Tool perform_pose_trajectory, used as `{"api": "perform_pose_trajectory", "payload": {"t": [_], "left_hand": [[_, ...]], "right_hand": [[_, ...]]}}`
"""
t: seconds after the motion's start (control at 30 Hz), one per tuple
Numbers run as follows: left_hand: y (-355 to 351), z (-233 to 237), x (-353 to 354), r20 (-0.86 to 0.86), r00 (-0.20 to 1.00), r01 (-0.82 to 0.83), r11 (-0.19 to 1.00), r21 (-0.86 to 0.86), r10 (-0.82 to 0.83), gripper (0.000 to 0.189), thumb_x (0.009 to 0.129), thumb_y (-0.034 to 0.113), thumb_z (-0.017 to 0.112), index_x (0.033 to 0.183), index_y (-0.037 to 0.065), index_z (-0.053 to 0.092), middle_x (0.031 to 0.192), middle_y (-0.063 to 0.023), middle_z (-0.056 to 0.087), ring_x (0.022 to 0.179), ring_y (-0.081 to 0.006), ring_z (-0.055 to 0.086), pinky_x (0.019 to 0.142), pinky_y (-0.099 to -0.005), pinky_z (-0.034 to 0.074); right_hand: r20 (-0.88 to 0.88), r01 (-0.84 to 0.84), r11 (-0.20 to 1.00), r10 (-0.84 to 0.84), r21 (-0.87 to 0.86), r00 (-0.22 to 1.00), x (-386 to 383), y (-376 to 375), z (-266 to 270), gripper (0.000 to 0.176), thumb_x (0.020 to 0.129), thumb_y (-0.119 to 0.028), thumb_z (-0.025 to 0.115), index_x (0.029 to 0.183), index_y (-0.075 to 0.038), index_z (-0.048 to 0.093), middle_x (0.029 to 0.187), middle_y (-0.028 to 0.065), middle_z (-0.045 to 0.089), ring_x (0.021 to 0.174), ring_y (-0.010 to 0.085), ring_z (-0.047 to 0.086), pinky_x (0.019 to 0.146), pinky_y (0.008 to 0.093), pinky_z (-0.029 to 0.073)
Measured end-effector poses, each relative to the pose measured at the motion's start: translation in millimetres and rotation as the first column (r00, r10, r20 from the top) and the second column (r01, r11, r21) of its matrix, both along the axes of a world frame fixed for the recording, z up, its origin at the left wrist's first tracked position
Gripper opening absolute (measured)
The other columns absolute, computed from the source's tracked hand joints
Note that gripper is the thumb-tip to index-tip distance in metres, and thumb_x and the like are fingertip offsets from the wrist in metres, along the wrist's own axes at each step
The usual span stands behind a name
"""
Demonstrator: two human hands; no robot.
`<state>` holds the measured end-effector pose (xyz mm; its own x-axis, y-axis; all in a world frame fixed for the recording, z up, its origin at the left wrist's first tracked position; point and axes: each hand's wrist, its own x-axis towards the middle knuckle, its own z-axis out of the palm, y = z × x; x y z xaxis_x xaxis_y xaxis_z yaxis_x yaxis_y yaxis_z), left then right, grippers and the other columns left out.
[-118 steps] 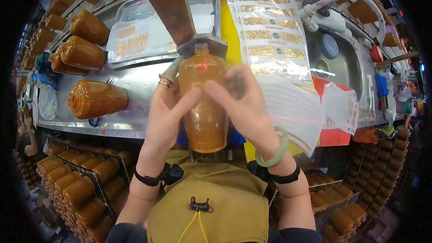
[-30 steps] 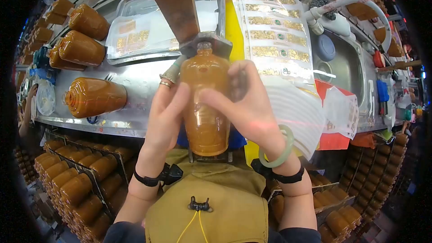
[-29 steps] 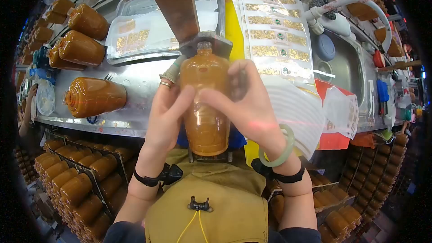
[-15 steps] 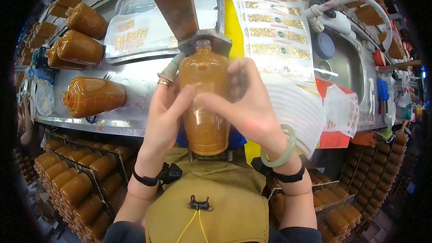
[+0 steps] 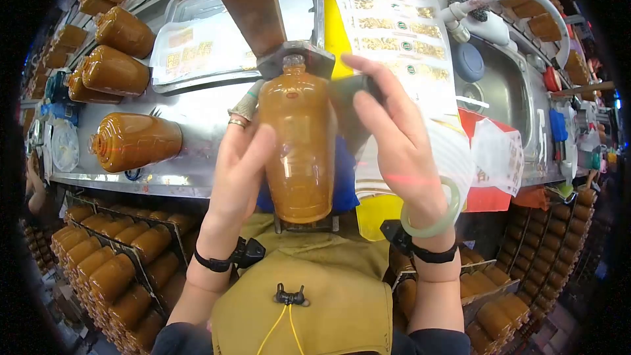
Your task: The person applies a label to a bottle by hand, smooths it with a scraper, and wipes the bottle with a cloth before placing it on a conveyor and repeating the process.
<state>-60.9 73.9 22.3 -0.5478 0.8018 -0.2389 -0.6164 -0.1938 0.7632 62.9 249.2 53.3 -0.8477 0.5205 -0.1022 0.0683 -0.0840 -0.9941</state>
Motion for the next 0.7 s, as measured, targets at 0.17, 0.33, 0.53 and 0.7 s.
{"api": "perform_pose_trajectory", "payload": {"t": [0.17,0.33,0.53,0.7], "left_hand": [[-2.6,-2.9,4.4,-0.311,0.947,0.056,0.996,-0.063,-0.073,0.101,0.087,0.006,0.079,0.16,0.001,0.01,0.152,-0.0167,0.041,0.139,-0.0243,0.046,0.115,-0.04,0.04],[-2.3,-3.1,7.2,-0.351,0.934,0.047,0.996,-0.07,-0.069,0.102,0.087,0.004,0.079,0.161,0.001,0.008,0.153,-0.0167,0.039,0.14,-0.0246,0.045,0.116,-0.0406,0.039],[-11.5,-1.0,3.5,-0.257,0.961,0.105,0.994,-0.017,-0.106,0.094,0.093,0.007,0.072,0.162,0.0,0.008,0.159,-0.0184,0.034,0.145,-0.025,0.039,0.119,-0.0405,0.034],[-18.5,0.0,6.0,-0.122,0.992,0.031,1.0,0.008,-0.029,0.07,0.11,0.036,0.041,0.161,-0.002,0.014,0.164,-0.0204,0.03,0.149,-0.0283,0.035,0.121,-0.0424,0.029]], "right_hand": [[-0.131,0.068,0.949,-0.029,0.307,0.991,-14.5,-0.1,23.6,0.044,0.096,0.008,0.056,0.139,0.004,0.053,0.116,0.0072,0.065,0.106,0.0116,0.059,0.097,0.0249,0.046],[-0.141,0.086,0.888,-0.025,0.451,0.99,-21.3,-4.9,29.3,0.037,0.087,0.01,0.062,0.122,0.0,0.067,0.106,0.0078,0.071,0.098,0.0164,0.065,0.09,0.0282,0.052],[-0.137,0.035,0.28,0.357,0.96,0.924,-20.0,8.8,22.6,0.038,0.07,0.002,0.066,0.106,-0.009,0.074,0.105,0.0033,0.074,0.093,0.0259,0.068,0.084,0.0361,0.054],[-0.052,-0.068,0.189,0.564,0.98,0.824,19.1,-15.5,5.9,0.027,0.074,-0.011,0.072,0.101,-0.013,0.077,0.104,-0.0002,0.075,0.088,0.0162,0.066,0.073,0.0316,0.049]]}}
